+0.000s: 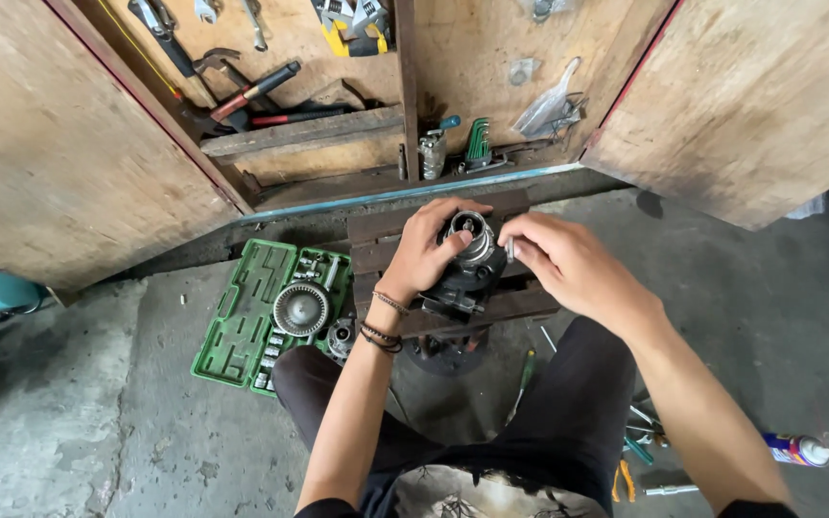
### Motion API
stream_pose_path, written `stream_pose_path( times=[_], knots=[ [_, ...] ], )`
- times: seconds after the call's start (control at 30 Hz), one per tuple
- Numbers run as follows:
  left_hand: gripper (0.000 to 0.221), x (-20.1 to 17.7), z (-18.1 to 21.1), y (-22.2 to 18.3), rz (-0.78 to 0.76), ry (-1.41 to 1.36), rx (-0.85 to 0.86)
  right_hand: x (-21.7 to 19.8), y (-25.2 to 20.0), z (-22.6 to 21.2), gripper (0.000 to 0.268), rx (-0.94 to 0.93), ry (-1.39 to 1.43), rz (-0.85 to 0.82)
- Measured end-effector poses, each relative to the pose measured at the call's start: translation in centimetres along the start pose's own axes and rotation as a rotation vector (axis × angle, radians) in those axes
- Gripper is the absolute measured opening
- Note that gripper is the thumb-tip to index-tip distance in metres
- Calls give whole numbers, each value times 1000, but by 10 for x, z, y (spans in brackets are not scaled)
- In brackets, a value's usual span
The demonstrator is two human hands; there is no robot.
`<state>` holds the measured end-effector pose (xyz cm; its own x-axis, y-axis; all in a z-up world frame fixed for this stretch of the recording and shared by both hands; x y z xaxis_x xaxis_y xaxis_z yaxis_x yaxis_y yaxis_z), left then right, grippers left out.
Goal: Repairing a starter motor by inspecting and manipulating internal components with a tool
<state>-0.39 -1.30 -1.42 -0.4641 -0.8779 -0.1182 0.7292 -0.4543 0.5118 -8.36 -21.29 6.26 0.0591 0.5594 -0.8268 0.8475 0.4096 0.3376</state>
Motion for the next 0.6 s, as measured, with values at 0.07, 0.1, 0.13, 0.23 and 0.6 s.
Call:
stream_pose_path(
  times=[0.07,0.1,0.13,0.23,0.6],
  knots=[
    [46,1,1,0,3,-3,-1,1,-9,2,18,21,34,43],
    [46,1,2,0,6,-6,-1,0,-13,4,18,42,68,87],
    [46,1,3,0,8,-7,-6,-3,-11,-4,18,44,71,82],
    [47,1,4,1,8,-6,-3,-11,-2,-20,17,57,140,233],
    [46,0,2,1,-11,4,1,-7,20,-29,11,-61,292,394]
  ],
)
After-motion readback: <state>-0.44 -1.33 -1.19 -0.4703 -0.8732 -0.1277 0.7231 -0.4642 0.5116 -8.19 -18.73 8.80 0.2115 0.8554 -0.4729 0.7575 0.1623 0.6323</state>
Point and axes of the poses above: each hand's wrist, its own y-axis towards the middle knuckle, its own x-axis out of the palm, z = x × y, the point moved 2 cm from there along y, towards the middle knuckle, and after that the axes turned 11 degrees about -y, right-handed, at the moved point
